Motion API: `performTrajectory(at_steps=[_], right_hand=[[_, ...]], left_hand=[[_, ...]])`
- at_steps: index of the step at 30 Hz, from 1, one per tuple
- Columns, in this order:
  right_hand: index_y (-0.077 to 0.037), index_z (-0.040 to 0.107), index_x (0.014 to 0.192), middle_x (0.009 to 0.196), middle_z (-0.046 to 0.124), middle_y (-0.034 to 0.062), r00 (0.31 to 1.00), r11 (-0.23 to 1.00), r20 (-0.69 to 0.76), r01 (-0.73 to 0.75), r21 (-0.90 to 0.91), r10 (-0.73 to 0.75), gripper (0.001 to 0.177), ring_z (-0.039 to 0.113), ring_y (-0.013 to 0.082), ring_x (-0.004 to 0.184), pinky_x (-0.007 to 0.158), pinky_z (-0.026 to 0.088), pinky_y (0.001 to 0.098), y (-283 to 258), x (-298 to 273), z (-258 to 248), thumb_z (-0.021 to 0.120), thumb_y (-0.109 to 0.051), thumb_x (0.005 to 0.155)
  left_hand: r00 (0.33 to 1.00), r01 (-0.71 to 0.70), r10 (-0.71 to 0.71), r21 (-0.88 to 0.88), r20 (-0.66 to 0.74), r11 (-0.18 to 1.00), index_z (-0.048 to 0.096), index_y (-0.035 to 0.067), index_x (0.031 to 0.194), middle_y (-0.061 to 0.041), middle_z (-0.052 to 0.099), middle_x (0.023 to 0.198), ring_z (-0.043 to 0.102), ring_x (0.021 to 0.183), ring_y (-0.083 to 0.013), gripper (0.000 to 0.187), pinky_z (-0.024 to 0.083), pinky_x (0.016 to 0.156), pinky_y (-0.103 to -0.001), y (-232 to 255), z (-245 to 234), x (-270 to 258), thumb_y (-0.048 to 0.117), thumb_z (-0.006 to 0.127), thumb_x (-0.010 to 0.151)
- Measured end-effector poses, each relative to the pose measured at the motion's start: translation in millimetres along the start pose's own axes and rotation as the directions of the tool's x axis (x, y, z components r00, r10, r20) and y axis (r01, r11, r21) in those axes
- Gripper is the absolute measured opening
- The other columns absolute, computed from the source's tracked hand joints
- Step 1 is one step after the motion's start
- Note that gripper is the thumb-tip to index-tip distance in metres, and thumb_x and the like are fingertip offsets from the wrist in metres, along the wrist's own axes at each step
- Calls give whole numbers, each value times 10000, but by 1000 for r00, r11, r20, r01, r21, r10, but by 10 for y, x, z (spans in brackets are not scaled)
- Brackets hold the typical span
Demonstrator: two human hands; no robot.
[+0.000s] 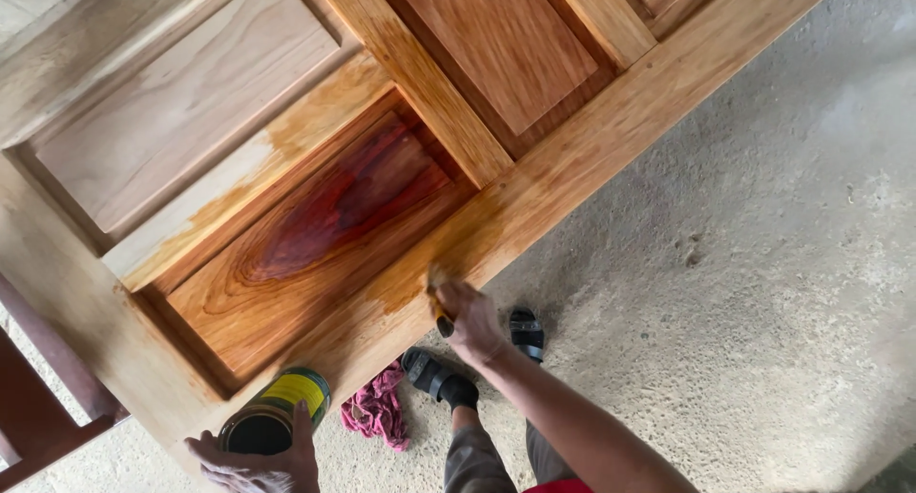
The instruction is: The person applies a dark wood stain to a wooden door panel using a brush. They hold a can of stain in one hand and use the brush in the other to cover the surface, working across the recessed panels and frames.
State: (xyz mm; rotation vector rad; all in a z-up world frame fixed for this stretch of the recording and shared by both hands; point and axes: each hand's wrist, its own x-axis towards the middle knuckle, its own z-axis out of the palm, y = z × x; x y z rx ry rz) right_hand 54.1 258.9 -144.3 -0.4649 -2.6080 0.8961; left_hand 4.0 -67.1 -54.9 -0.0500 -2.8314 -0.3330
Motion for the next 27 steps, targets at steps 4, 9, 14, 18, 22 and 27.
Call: performTrajectory(at_steps=[4, 9, 14, 18, 22, 27], right_hand=[[-103, 620, 882, 840, 729, 72, 996, 938, -30, -65, 341, 80, 160, 654, 108, 614, 513, 559, 222, 32, -123, -100, 728, -129, 996], [-103, 756, 954, 977, 771, 86, 896, 813, 105, -437, 384, 432, 128, 756, 167, 796, 577, 643, 233, 665, 55, -700, 804, -201, 888], [-93, 709, 917, 894, 740, 56, 930, 950, -194, -301, 84, 312, 119, 707, 130, 727, 553, 596, 226, 1118, 189, -1025, 794, -174, 940], [-154, 606, 762, 754, 655, 37, 899, 862, -161, -320, 392, 407, 214, 572, 82, 531, 416, 486, 248, 1012, 18, -831, 654, -109, 966], [-163, 529, 755, 715, 618, 26, 959, 980, -205, -192, 49, 198, 269, 526, 74, 510, 363, 454, 242, 390, -227, -497, 682, -131, 974], [-81, 620, 898, 906, 726, 102, 985, 954, 45, -172, 246, 166, 137, 668, 90, 662, 501, 582, 249, -271, -265, -454, 720, -174, 915]], left_hand=[[1000, -11, 11, 10, 1, 1000, 173, -80, 1647, -302, 493, 1448, 520, 1322, -428, 1367, 433, 1128, -535, 65, -54, 12, 549, 955, 719], [998, 49, -48, -21, 42, 999, 134, -56, 1652, -317, 480, 1442, 517, 1334, -443, 1338, 440, 1130, -555, 186, -141, 52, 526, 929, 746], [997, 37, -36, -15, 62, 999, 88, -43, 1652, -337, 453, 1470, 503, 1357, -445, 1342, 435, 1163, -571, 258, -221, 80, 526, 927, 772], [994, 64, -61, -32, 89, 997, 53, -48, 1648, -357, 426, 1518, 472, 1404, -456, 1360, 415, 1199, -580, 210, -192, 54, 536, 914, 773], [993, 72, -70, -20, 96, 997, 48, -38, 1648, -342, 437, 1528, 467, 1407, -454, 1364, 403, 1214, -582, 223, -223, 57, 537, 913, 765], [991, 63, -58, -42, 118, 997, 29, -45, 1643, -356, 433, 1525, 447, 1416, -463, 1364, 357, 1244, -589, 209, -226, 48, 536, 906, 776]])
